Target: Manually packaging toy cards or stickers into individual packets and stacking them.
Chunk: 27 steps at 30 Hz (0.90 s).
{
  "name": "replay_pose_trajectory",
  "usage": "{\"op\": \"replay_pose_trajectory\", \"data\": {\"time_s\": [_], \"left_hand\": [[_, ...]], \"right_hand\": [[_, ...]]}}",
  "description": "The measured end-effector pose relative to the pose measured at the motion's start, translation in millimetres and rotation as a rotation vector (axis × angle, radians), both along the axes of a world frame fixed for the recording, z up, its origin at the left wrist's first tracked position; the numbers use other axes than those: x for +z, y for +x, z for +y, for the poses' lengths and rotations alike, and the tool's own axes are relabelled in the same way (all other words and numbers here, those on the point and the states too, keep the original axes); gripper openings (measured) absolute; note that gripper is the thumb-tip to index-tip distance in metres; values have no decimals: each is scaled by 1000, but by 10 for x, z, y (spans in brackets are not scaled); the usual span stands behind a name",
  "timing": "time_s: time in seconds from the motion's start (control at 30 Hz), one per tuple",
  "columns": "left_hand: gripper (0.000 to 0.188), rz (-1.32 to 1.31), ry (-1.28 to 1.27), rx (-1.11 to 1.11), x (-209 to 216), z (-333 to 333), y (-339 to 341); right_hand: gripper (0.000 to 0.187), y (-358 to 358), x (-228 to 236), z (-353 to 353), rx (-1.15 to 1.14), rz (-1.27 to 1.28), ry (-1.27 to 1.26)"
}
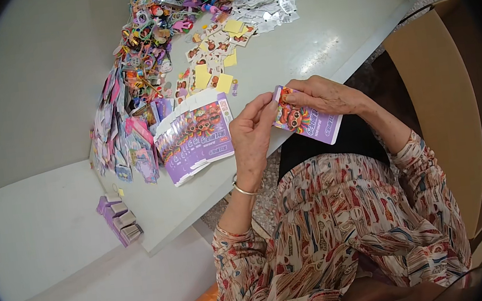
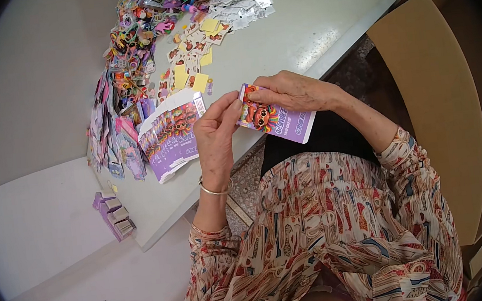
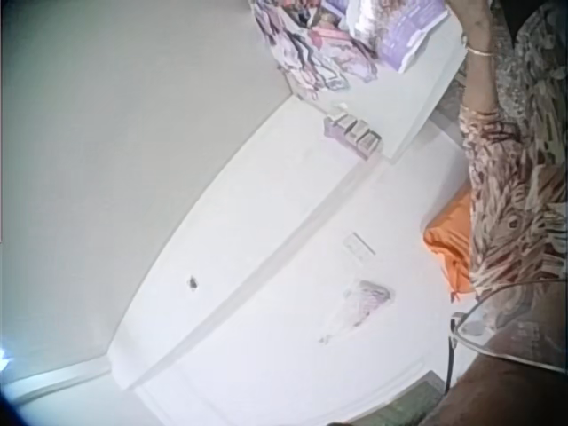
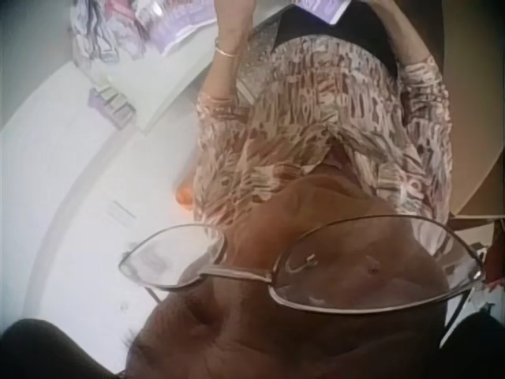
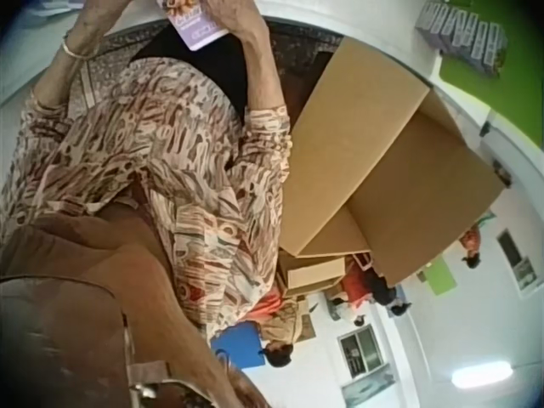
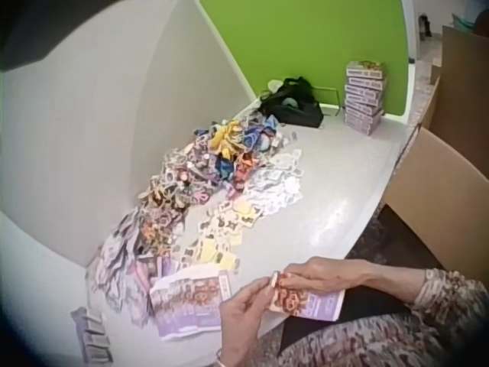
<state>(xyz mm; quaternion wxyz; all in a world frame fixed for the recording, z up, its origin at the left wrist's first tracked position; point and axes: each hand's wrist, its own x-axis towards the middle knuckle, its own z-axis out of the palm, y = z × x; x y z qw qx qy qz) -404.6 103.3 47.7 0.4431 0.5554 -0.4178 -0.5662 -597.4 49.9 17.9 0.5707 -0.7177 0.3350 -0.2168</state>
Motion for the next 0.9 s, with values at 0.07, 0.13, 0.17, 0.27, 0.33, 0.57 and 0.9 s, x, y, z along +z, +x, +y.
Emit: {"op": "replay_pose_trajectory", "data": {"time_s": [0.07,0.13,0.17,0.27,0.33,0.57,0.9], "left_hand": [[25,-106,-54,32,-49,15,9],[24,-77,-66,53,-101,7,21],[24,-48,-78,71,-117,-4,25],[22,-200,-136,52,-115,32,41],[22,-323,-180,13,-105,51,13],[35,-793,-684,-72,-192,180,-147],[37,-294,-394,-41,-174,46,-203]], "right_hand": [[36,9,-14,16,-5,-65,-43],[36,9,2,25,0,-36,-27],[35,7,9,24,2,-8,-12],[44,26,55,40,-14,8,-9],[44,19,23,45,-21,8,-3],[42,45,-32,57,-25,-61,-26],[41,-87,111,-122,-19,86,-13]]}}
